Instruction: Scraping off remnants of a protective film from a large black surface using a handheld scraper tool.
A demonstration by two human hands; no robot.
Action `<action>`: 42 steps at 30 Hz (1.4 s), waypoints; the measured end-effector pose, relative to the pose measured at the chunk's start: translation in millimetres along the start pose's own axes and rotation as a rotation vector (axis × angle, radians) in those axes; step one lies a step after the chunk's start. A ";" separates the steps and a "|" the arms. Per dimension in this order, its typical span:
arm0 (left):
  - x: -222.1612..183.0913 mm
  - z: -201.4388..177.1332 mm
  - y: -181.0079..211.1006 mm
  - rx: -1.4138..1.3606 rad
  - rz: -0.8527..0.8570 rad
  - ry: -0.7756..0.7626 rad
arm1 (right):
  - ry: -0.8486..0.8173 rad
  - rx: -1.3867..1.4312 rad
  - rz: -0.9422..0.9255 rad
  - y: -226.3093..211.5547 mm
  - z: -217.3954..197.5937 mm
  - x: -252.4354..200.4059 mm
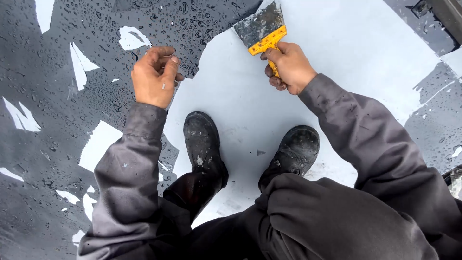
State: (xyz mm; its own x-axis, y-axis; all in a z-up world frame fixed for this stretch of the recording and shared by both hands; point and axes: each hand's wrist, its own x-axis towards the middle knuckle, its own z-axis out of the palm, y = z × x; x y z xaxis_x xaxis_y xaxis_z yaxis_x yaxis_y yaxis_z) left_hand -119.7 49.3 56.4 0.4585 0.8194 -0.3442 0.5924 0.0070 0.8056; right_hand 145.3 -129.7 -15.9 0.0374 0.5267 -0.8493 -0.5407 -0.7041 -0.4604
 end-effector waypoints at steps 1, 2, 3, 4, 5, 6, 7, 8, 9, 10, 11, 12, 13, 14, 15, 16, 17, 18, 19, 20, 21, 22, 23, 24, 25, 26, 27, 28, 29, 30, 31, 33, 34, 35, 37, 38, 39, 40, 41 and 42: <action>-2.5 4.4 -1.7 -0.016 -0.054 -0.006 | 0.008 -0.035 -0.029 -9.9 -2.3 4.9; -2.2 12.7 -15.9 -0.029 -0.055 -0.003 | 0.014 -0.047 -0.028 -10.4 -3.5 9.1; 2.9 19.7 -28.7 -0.044 -0.075 0.004 | 0.025 -0.074 -0.038 -10.1 -4.0 13.4; 7.5 27.6 -41.4 -0.058 -0.095 0.010 | 0.035 -0.100 -0.047 -9.2 -5.3 17.4; 9.1 38.3 -43.3 -0.064 -0.100 0.012 | 0.036 -0.106 -0.042 0.1 -1.9 24.4; 10.5 49.5 -45.1 0.013 -0.062 0.029 | 0.030 -0.044 -0.079 9.9 0.8 31.2; 11.3 58.2 -45.9 0.098 -0.029 0.054 | 0.010 0.019 -0.113 18.7 5.3 39.9; 11.3 68.6 -50.0 0.100 -0.041 0.063 | -0.001 0.013 -0.105 20.2 15.7 41.1; 13.2 77.1 -52.5 0.239 0.044 0.065 | 0.047 0.086 -0.125 26.9 27.7 36.9; 15.2 86.0 -53.3 0.377 0.132 0.067 | 0.096 0.159 -0.145 31.4 39.1 32.0; 26.9 96.3 -49.1 0.374 0.160 0.073 | 0.102 0.162 -0.172 25.4 41.7 35.3; 39.7 105.6 -44.9 0.410 0.199 0.110 | 0.132 0.211 -0.158 18.5 45.2 39.6; 39.0 110.1 -46.2 0.454 0.213 0.138 | 0.154 0.264 -0.117 22.6 55.4 39.0; 37.1 110.8 -45.1 0.461 0.216 0.135 | 0.152 0.271 -0.118 22.6 52.7 41.9; 33.9 109.9 -45.8 0.454 0.210 0.136 | 0.135 0.255 -0.144 24.7 52.2 44.8; 31.1 107.6 -47.5 0.447 0.205 0.137 | 0.118 0.239 -0.169 26.8 53.3 48.4; 34.0 103.7 -44.4 0.443 0.198 0.165 | 0.101 0.218 -0.176 10.9 38.9 51.3; 36.8 99.9 -41.9 0.428 0.200 0.193 | 0.058 0.100 -0.124 -5.3 25.2 54.9; 29.7 96.5 -42.0 0.420 0.197 0.180 | 0.035 0.009 -0.047 -7.9 12.8 50.1; 19.9 93.9 -46.2 0.422 0.184 0.167 | 0.037 0.015 -0.029 -10.0 5.6 46.3; 16.6 94.1 -48.5 0.440 0.164 0.164 | 0.015 -0.068 -0.044 -18.0 -4.8 44.6; 13.5 93.2 -50.1 0.459 0.145 0.162 | -0.007 -0.151 -0.059 -26.9 -14.4 42.4; 18.6 92.6 -48.7 0.458 0.143 0.185 | -0.020 -0.166 -0.070 -39.0 -20.4 44.4; 23.9 91.4 -47.6 0.479 0.144 0.192 | -0.033 -0.270 -0.102 -51.3 -25.7 46.9; 20.6 89.4 -49.7 0.507 0.133 0.176 | -0.044 -0.358 -0.114 -52.4 -29.6 45.3; 20.2 89.9 -47.8 0.513 0.121 0.175 | -0.055 -0.357 -0.106 -56.5 -33.2 46.9; 21.1 94.5 -44.9 0.532 0.121 0.140 | -0.071 -0.391 -0.141 -60.6 -40.9 46.4; 22.5 99.2 -41.1 0.551 0.122 0.105 | -0.087 -0.425 -0.176 -65.7 -49.1 45.8; 30.6 104.9 -39.7 0.547 0.128 0.109 | -0.082 -0.428 -0.182 -71.8 -49.4 46.4; 39.2 110.3 -37.5 0.577 0.139 0.090 | -0.037 -0.521 -0.177 -78.8 -49.8 46.9; 45.2 116.7 -36.1 0.604 0.144 0.067 | 0.008 -0.614 -0.165 -83.7 -50.5 46.3; 54.8 130.1 -42.0 0.635 0.149 0.044 | 0.002 -0.531 -0.158 -70.8 -41.8 51.5; 59.7 137.5 -44.9 0.672 0.154 0.021 | -0.008 -0.444 -0.153 -63.8 -38.1 54.2; 68.7 138.0 -45.1 0.670 0.157 0.023 | -0.006 -0.446 -0.156 -62.6 -32.1 58.0; 76.8 143.2 -46.9 0.725 0.146 0.007 | 0.019 -0.238 -0.119 -49.6 -23.2 59.5; 69.2 142.9 -51.7 0.725 0.145 -0.011 | 0.027 -0.227 -0.107 -47.4 -22.8 55.0; 72.2 141.9 -53.0 0.758 0.184 -0.012 | 0.037 -0.210 -0.149 -50.2 -23.7 51.7; 75.8 139.3 -53.5 0.789 0.223 -0.012 | 0.048 -0.193 -0.192 -54.4 -23.4 47.8; 81.7 134.3 -50.8 0.795 0.222 0.013 | 0.033 -0.203 -0.209 -71.6 -17.0 45.7; 87.4 127.7 -48.9 0.839 0.240 0.036 | -0.008 -0.265 -0.188 -88.3 -8.7 43.5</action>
State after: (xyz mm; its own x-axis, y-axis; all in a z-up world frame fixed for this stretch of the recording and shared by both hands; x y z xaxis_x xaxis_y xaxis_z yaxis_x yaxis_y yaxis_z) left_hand -24.0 47.4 -74.7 0.6202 0.7626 -0.1839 0.7815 -0.5807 0.2281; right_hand 202.0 -48.8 -14.4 0.1087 0.6621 -0.7415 -0.2871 -0.6932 -0.6611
